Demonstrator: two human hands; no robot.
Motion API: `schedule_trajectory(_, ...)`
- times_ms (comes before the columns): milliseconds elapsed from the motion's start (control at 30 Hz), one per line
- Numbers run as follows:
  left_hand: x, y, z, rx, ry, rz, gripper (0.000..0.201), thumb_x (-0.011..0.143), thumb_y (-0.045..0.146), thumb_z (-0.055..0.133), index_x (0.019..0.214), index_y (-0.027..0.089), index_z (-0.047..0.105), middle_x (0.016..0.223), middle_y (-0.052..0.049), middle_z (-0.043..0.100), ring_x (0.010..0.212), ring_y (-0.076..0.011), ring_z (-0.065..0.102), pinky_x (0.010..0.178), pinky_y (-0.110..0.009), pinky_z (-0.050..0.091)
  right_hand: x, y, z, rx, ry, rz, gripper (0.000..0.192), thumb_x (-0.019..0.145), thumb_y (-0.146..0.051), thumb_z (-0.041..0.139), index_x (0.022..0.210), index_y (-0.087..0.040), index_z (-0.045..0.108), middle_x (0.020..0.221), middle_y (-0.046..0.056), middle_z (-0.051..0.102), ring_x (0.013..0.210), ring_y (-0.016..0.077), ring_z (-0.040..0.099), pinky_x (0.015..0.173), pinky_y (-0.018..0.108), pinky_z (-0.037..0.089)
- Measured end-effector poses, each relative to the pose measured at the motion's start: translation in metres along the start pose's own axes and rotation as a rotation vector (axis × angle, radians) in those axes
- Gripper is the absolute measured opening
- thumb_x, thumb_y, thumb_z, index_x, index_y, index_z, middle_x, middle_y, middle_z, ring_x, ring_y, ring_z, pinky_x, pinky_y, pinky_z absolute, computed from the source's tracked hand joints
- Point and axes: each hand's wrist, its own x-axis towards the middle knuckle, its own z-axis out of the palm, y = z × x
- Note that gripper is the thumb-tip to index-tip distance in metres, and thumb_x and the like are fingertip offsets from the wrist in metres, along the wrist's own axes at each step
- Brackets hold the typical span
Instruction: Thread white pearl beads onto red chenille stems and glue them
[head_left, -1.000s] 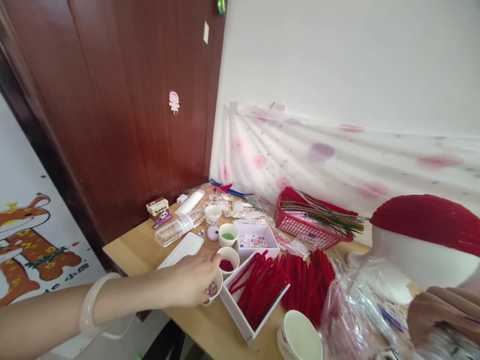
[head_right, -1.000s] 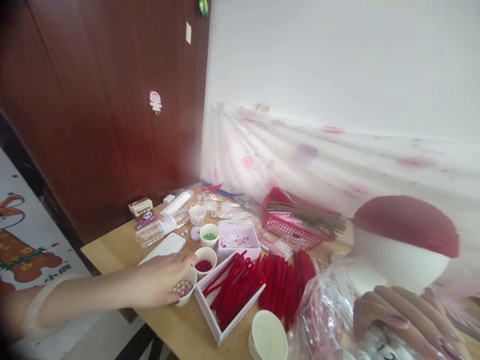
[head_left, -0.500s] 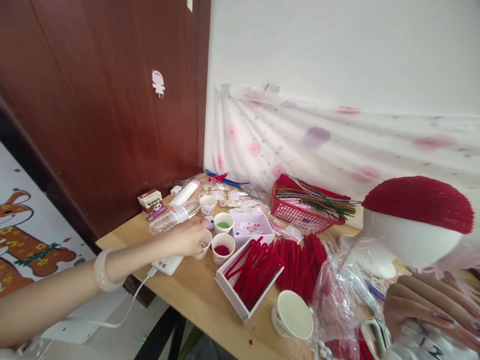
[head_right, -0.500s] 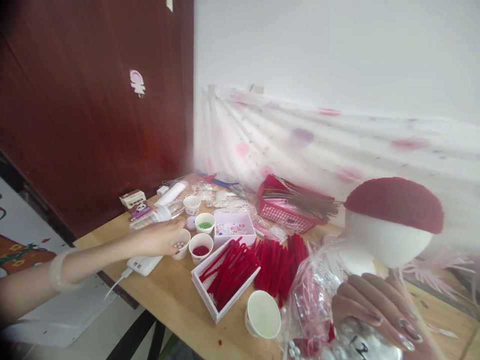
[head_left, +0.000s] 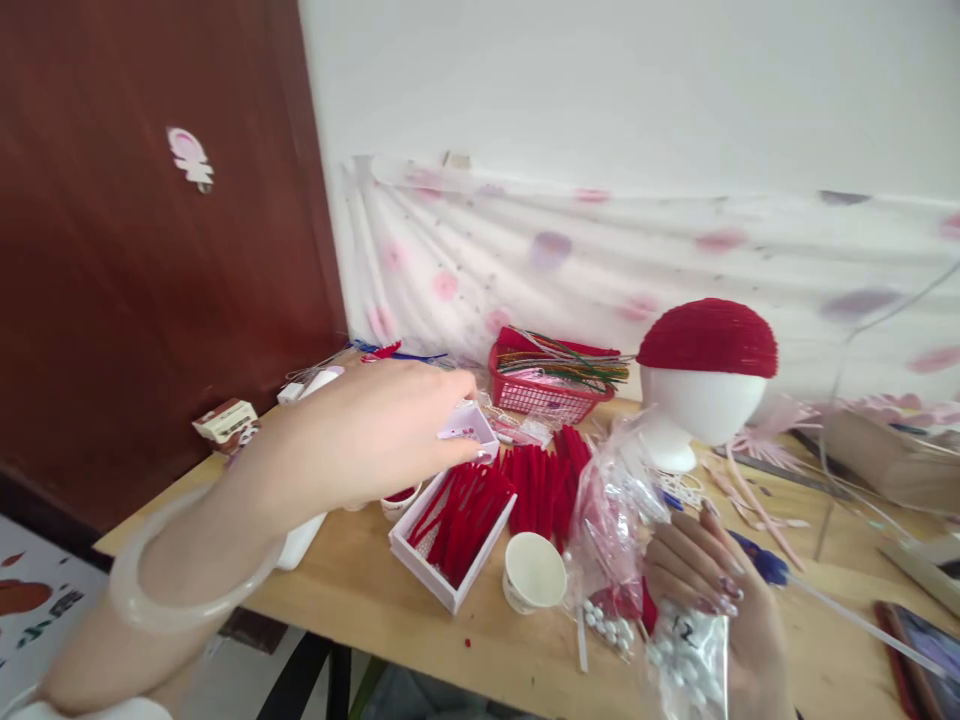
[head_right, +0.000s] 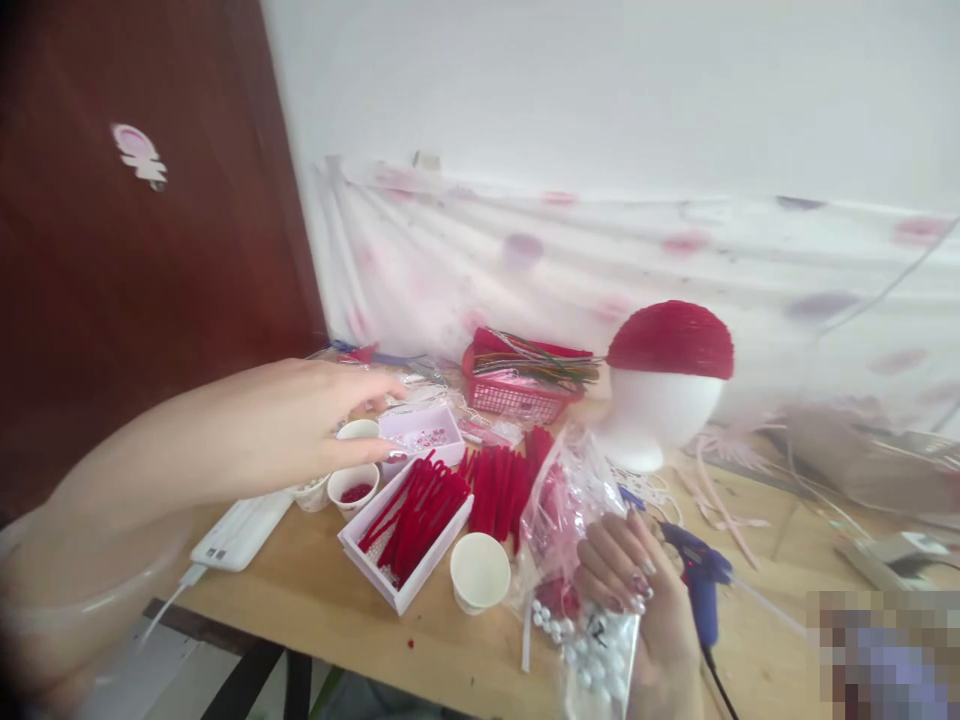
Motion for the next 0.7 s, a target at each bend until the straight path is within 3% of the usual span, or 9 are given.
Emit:
schedule_trajectory(167, 0.010, 0.046, 0.028, -0.024, 0.006, 0.177, 0.035, 0.091, 0.050, 0.049, 0.110, 0.026, 0.065, 0.095, -0.003, 0.070, 0.087, -0.0249, 0.065, 0.079, -0.034, 0.046, -0.030, -0.004, -0.025, 0.043, -0.116, -0.024, 0.041, 0.094, -0.016, 0.060, 0.055, -0.018, 0.050, 0.041, -0.013, 0.026, 0.030, 0.0025, 0.015, 0.033, 0.010, 0.030)
schedule_trajectory(233, 0.012, 0.069, 0.049, -0.077, 0.000, 0.238, 0.043, 0.092, 0.051, 0.048, 0.127, 0.027, 0.058, 0.106, -0.005, 0.069, 0.092, -0.0254, 0.066, 0.080, -0.035, 0.047, -0.041, -0.007, -0.034, 0.015, -0.152, -0.062, 0.044, 0.094, -0.017, 0.061, 0.053, -0.019, 0.045, 0.040, -0.014, 0.024, 0.030, 0.0023, 0.009, 0.032, 0.010, 0.029)
schedule_trajectory(333, 0.023, 0.102, 0.082, -0.023, -0.105, 0.283, 0.065, 0.087, 0.057, 0.055, 0.143, 0.024, 0.044, 0.115, -0.014, 0.067, 0.093, -0.0311, 0.068, 0.076, -0.040, 0.051, -0.054, -0.009, -0.047, -0.052, -0.142, -0.109, 0.051, 0.093, -0.020, 0.063, 0.052, -0.021, 0.033, 0.040, -0.014, 0.021, 0.031, 0.0031, 0.006, 0.033, 0.010, 0.032)
schedule_trajectory(400, 0.041, 0.117, 0.101, 0.069, -0.182, 0.299, 0.050, 0.087, 0.044, 0.058, 0.129, 0.016, 0.060, 0.105, -0.017, 0.072, 0.091, -0.0347, 0.069, 0.074, -0.042, 0.052, -0.060, -0.008, -0.054, -0.120, -0.093, -0.111, 0.055, 0.091, -0.023, 0.067, 0.052, -0.022, 0.027, 0.042, -0.014, 0.020, 0.034, 0.0041, 0.006, 0.034, 0.012, 0.036)
schedule_trajectory(467, 0.066, 0.126, 0.112, 0.107, -0.221, 0.317, 0.023, 0.083, 0.021, 0.056, 0.095, 0.013, 0.074, 0.088, -0.016, 0.075, 0.084, -0.0322, 0.071, 0.072, -0.039, 0.052, -0.063, -0.005, -0.060, -0.163, -0.038, -0.109, 0.057, 0.088, -0.025, 0.070, 0.053, -0.022, 0.025, 0.044, -0.013, 0.020, 0.036, 0.0049, 0.006, 0.036, 0.013, 0.039)
schedule_trajectory(567, 0.101, 0.128, 0.111, 0.104, -0.180, 0.351, 0.022, 0.076, 0.008, 0.054, 0.077, 0.014, 0.075, 0.083, -0.013, 0.076, 0.082, -0.0284, 0.071, 0.074, -0.036, 0.052, -0.066, -0.004, -0.069, -0.166, 0.002, -0.092, 0.053, 0.088, -0.028, 0.071, 0.053, -0.022, 0.031, 0.045, -0.013, 0.021, 0.037, 0.0051, 0.008, 0.037, 0.014, 0.039)
schedule_trajectory(700, 0.126, 0.124, 0.084, 0.033, -0.055, 0.413, 0.033, 0.083, 0.011, 0.046, 0.097, 0.013, 0.076, 0.103, -0.011, 0.077, 0.096, -0.0230, 0.068, 0.087, -0.033, 0.048, -0.063, -0.009, -0.077, -0.146, 0.049, -0.071, 0.044, 0.087, -0.028, 0.072, 0.055, -0.019, 0.044, 0.046, -0.012, 0.026, 0.037, 0.0046, 0.012, 0.040, 0.015, 0.042)
